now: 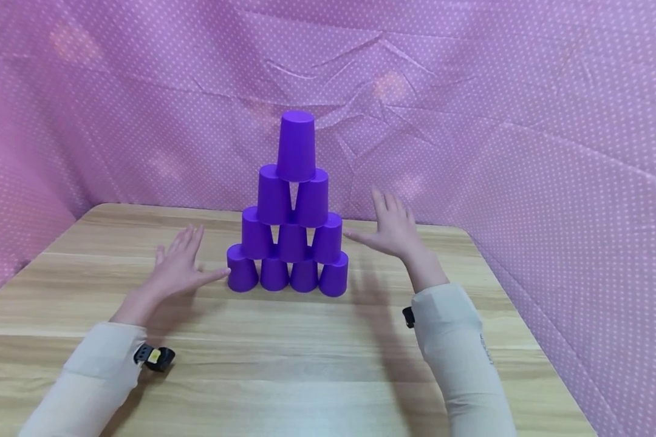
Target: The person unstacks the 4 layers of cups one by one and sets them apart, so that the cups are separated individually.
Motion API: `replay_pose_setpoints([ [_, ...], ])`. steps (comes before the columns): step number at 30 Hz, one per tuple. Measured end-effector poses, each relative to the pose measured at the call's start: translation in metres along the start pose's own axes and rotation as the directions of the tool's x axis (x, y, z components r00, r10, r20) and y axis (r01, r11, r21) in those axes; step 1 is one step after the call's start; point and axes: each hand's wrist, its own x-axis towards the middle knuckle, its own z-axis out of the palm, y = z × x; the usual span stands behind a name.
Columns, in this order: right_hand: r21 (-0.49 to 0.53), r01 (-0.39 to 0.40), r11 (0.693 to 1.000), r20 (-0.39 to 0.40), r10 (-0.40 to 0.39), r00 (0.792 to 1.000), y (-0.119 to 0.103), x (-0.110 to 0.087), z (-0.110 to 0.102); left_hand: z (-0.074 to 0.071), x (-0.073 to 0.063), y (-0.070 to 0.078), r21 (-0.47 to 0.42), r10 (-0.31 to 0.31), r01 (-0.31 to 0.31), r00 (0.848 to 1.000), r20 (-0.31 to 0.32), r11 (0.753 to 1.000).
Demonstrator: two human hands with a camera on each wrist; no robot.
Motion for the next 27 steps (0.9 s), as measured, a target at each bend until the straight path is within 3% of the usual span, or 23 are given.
replay_pose_setpoints([
  [11,0.141,0.116,0.983,-0.095,-0.103,0.990,-0.030,0.024,-0.031,0.012,0.007,0.000,-0.200,-0.007,-0.003,0.999,-0.048,0.980],
  [15,0.198,0.111,0.974,-0.103,-0.092,0.990,-0.040,0.032,-0.038,0.016,0.008,-0.001,-0.301,-0.014,0.000,0.999,-0.045,0.954],
  [21,0.355,0.031,0.934,-0.083,-0.001,0.997,-0.059,0.040,-0.045,0.021,0.007,0.001,-0.509,-0.037,0.038,0.999,0.012,0.860],
  [27,0.544,0.031,0.838,-0.097,0.027,0.995,-0.074,0.050,-0.045,0.031,0.007,0.005,-0.702,-0.037,0.053,0.999,0.038,0.710],
])
